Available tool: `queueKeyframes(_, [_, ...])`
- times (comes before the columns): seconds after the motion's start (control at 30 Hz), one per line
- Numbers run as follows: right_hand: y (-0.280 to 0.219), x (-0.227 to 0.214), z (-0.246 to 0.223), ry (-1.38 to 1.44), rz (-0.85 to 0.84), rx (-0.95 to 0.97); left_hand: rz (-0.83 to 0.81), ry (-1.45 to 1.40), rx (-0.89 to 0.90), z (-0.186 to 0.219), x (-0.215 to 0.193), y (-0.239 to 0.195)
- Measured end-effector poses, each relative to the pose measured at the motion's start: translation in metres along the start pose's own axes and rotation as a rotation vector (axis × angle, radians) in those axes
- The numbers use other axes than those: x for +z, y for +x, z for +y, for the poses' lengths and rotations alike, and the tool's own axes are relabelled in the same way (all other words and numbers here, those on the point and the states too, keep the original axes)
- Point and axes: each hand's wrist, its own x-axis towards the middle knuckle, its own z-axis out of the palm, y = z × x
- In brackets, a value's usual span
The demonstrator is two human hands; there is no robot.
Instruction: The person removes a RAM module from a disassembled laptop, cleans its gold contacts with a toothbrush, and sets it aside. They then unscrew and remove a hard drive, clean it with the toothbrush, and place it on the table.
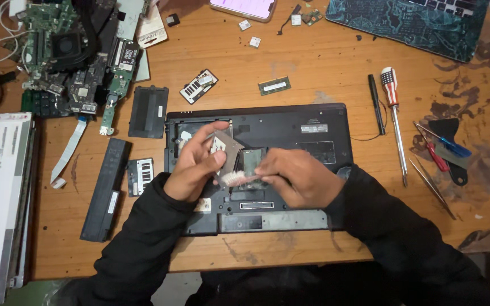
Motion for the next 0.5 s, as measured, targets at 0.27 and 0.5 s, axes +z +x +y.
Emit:
queueKeyframes(0.27, [-0.0011, -0.002, -0.0019, -0.01, -0.023, -0.056, 0.012, 0.028, 0.022, 0.0007, 0.0022, -0.0015])
queueKeyframes(0.5, [-0.0009, -0.0032, -0.0002, -0.008, 0.076, 0.018, 0.013, 0.049, -0.022, 0.0026, 0.001, -0.0024])
